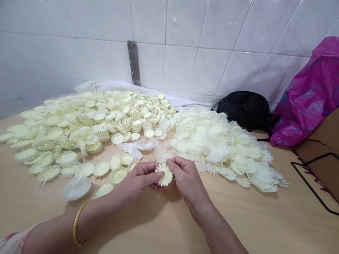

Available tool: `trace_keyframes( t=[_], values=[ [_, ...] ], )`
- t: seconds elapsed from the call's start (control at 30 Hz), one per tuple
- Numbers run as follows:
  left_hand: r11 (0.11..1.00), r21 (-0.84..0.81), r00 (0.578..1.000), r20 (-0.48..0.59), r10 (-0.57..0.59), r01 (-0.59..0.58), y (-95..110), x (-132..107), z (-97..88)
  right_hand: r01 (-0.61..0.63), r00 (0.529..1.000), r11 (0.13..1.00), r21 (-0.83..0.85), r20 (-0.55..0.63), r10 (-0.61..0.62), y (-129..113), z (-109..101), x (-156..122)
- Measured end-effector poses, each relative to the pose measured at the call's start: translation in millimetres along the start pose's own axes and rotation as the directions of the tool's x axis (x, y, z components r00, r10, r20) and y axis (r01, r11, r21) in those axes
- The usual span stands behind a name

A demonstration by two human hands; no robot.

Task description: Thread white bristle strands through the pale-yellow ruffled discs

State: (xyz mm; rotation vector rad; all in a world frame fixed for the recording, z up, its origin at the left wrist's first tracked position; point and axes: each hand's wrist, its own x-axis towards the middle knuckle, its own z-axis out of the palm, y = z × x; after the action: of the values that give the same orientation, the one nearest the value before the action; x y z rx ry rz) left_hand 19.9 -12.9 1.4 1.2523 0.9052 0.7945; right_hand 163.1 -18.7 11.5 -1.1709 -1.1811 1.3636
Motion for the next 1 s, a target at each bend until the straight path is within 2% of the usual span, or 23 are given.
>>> trace_keyframes(
  t=[0.1,0.23,0.37,0.5,0.7,0.87,1.0],
  values=[
    [0.999,-0.039,1.0,-0.017,-0.004,0.003,-3.5,1.7,-1.6,0.024,0.999,1.0,-0.008,0.033,-0.024,0.2,-4.1,0.6],
    [1.0,-0.025,0.999,-0.038,-0.001,0.0,-1.4,1.2,-1.1,0.047,0.998,0.991,-0.124,0.049,-0.041,-4.6,-4.5,-3.2],
    [1.0,-0.023,1.0,-0.021,-0.014,0.013,1.8,-0.8,2.0,0.085,0.994,0.982,-0.167,0.078,-0.073,-7.4,-1.3,-6.1],
    [1.0,-0.019,1.0,-0.004,0.024,-0.024,2.1,-0.4,2.0,0.102,0.995,0.969,-0.224,0.042,-0.095,-6.5,0.3,-5.8],
    [0.996,0.061,0.998,0.006,0.057,-0.057,1.0,1.0,-0.9,0.06,0.998,0.985,-0.163,-0.024,-0.065,0.4,3.8,-2.6],
    [1.0,-0.019,0.999,-0.038,-0.024,0.024,0.9,1.4,0.5,0.023,1.0,1.0,0.007,0.006,-0.023,0.8,3.2,-1.9],
    [1.0,0.006,0.996,-0.085,-0.017,0.017,3.4,2.3,-0.5,0.059,0.998,0.993,-0.104,0.028,-0.056,-4.2,-2.2,-3.0]
  ],
)
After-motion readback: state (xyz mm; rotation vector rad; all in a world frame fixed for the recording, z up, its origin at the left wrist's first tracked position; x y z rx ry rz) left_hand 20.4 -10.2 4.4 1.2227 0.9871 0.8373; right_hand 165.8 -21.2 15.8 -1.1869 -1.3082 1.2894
